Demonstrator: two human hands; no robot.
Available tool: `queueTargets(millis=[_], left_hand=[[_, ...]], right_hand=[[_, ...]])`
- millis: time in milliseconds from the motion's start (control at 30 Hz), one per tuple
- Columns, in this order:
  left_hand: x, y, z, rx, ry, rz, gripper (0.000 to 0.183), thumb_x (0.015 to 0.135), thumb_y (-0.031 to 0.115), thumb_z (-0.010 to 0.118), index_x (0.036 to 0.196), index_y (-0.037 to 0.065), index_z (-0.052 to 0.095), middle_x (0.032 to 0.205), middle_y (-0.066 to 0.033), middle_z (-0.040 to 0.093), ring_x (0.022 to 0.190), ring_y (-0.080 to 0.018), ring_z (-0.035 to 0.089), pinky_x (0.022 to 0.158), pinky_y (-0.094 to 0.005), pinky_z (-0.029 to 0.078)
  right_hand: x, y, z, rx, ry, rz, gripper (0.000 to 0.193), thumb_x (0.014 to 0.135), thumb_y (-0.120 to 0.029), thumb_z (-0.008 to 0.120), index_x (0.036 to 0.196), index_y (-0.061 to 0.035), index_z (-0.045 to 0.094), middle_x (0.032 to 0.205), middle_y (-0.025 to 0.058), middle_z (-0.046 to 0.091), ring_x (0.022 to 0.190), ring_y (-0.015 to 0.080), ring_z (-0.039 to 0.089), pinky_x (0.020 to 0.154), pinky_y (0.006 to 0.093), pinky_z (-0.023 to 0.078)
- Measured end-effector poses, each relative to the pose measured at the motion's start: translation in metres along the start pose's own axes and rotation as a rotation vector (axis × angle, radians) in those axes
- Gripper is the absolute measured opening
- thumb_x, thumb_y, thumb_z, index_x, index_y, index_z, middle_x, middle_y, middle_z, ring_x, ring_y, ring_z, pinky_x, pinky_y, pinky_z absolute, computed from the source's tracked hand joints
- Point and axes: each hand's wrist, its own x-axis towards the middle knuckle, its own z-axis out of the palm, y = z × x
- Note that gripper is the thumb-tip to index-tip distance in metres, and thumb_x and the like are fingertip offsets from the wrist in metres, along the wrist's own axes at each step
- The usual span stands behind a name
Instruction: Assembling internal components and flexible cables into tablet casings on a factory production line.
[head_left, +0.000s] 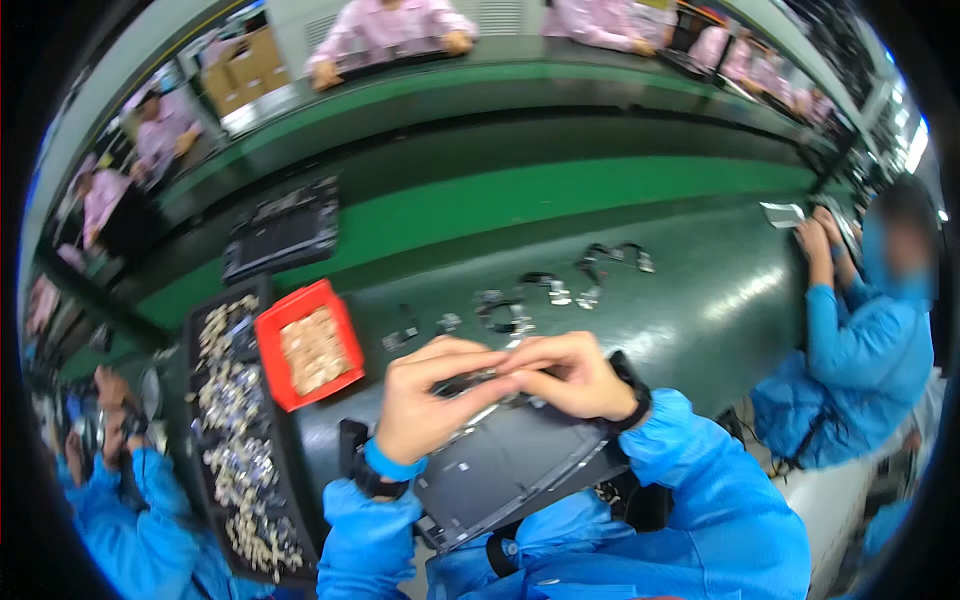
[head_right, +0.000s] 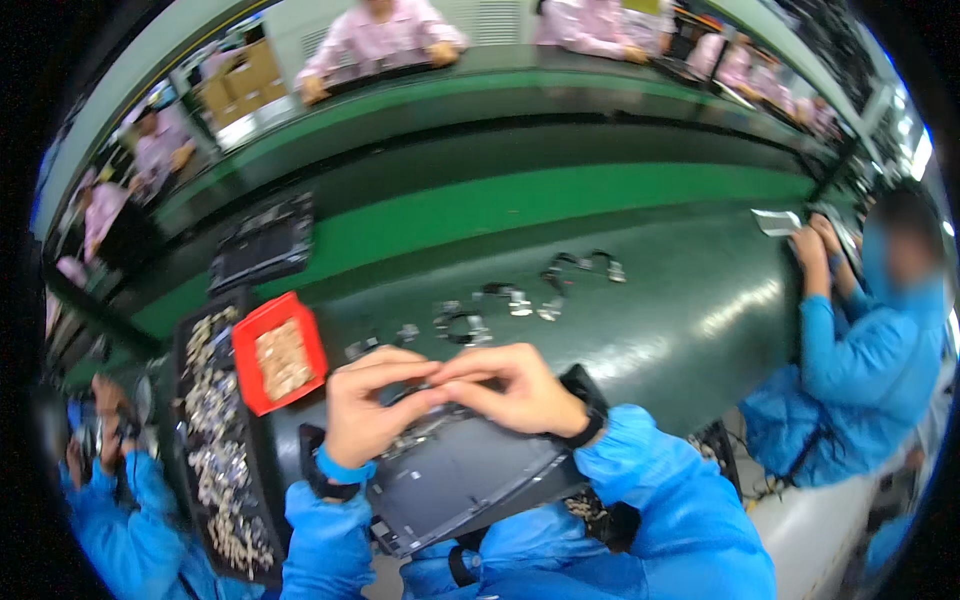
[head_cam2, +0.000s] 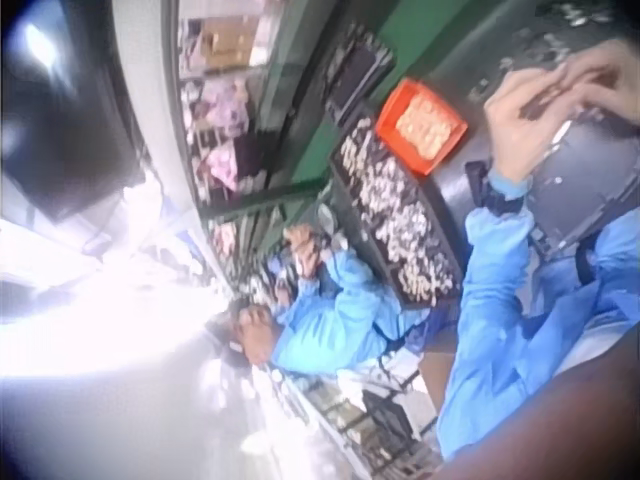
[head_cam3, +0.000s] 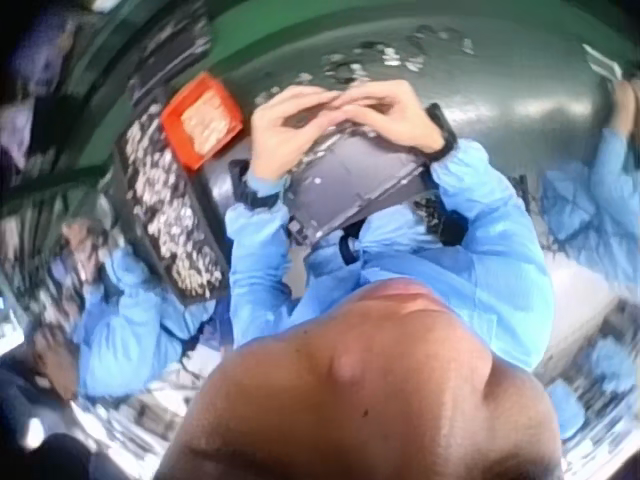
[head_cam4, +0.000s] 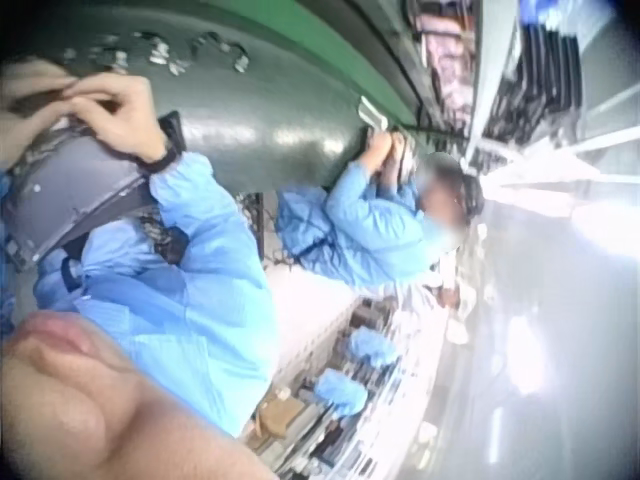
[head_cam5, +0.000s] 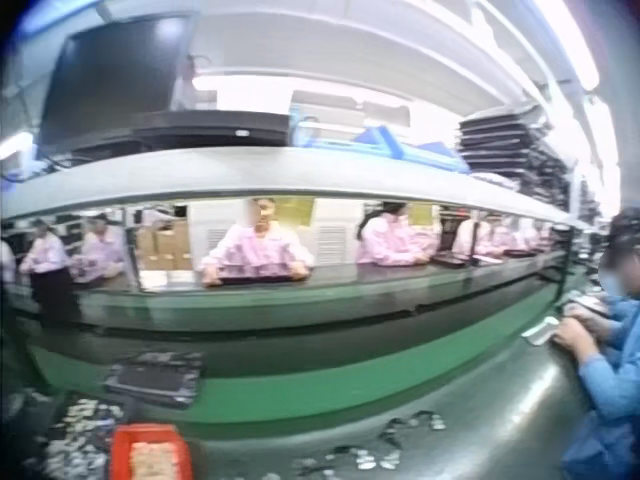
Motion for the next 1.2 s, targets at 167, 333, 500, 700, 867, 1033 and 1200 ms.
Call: queueTargets(millis=[167,333,500,700,867,1033,1200], left_hand=[[-0.001,-0.002,-0.002,-0.104,-0.028,0.038,0.025,0.081,0.000,0.083,0.106,0.000,0.079,0.109,-0.0157,0.077,0.096,-0.0246,0.073,0.085,-0.0344,0.057],[-0.011,-0.011,-0.006,-0.044,-0.023,0.101,0.026,0.084,-0.001,0.079,0.110,-0.001,0.078,0.104,-0.0159,0.078,0.092,-0.0266,0.074,0.082,-0.0365,0.059],[-0.003,-0.010,0.008,0.028,0.073,0.310,0.020,0.089,0.006,0.076,0.106,-0.002,0.076,0.100,-0.0149,0.077,0.089,-0.0298,0.072,0.078,-0.0377,0.058],[-0.007,-0.012,0.011,0.161,0.106,0.381,0.019,0.084,0.004,0.080,0.102,-0.003,0.076,0.093,-0.0130,0.076,0.079,-0.0279,0.072,0.070,-0.0374,0.058],[-0.009,-0.013,0.007,0.190,0.190,0.325,0.021,0.081,0.002,0.081,0.101,-0.002,0.077,0.085,-0.0125,0.077,0.072,-0.0256,0.073,0.065,-0.0342,0.056],[-0.009,-0.010,0.004,0.210,0.206,0.352,0.019,0.077,-0.002,0.082,0.095,0.000,0.077,0.082,-0.0117,0.075,0.069,-0.0240,0.072,0.063,-0.0331,0.055],[-0.003,-0.005,0.006,0.330,0.139,0.390,0.016,0.075,0.000,0.083,0.088,0.003,0.074,0.069,-0.0059,0.067,0.060,-0.0204,0.065,0.058,-0.0313,0.049]], right_hand=[[-0.004,-0.002,-0.006,0.145,-0.062,0.088,0.018,0.100,0.003,0.062,0.115,0.0073,0.072,0.107,0.0181,0.074,0.100,0.0230,0.072,0.089,0.0342,0.059],[-0.004,0.012,-0.004,0.241,-0.077,0.168,0.016,0.101,-0.004,0.063,0.111,0.0058,0.071,0.109,0.0188,0.074,0.097,0.0249,0.074,0.090,0.0372,0.059],[-0.015,0.023,-0.014,0.249,0.083,0.042,0.019,0.103,-0.015,0.065,0.110,0.0024,0.068,0.107,0.0170,0.073,0.090,0.0232,0.074,0.085,0.0362,0.059],[-0.008,0.026,-0.014,0.240,0.043,0.025,0.019,0.102,-0.014,0.066,0.111,0.0025,0.070,0.098,0.0154,0.074,0.088,0.0219,0.074,0.084,0.0346,0.058],[-0.005,0.021,-0.007,0.191,0.071,0.043,0.023,0.101,-0.012,0.066,0.117,0.0040,0.072,0.094,0.0169,0.076,0.089,0.0216,0.074,0.084,0.0341,0.058],[-0.002,0.016,-0.004,0.189,0.010,0.100,0.020,0.101,-0.007,0.065,0.115,0.0039,0.073,0.096,0.0172,0.077,0.092,0.0219,0.074,0.086,0.0339,0.058],[-0.005,0.007,-0.012,0.146,-0.005,0.155,0.019,0.101,-0.006,0.063,0.114,0.0045,0.073,0.100,0.0166,0.077,0.092,0.0204,0.074,0.086,0.0331,0.059]])
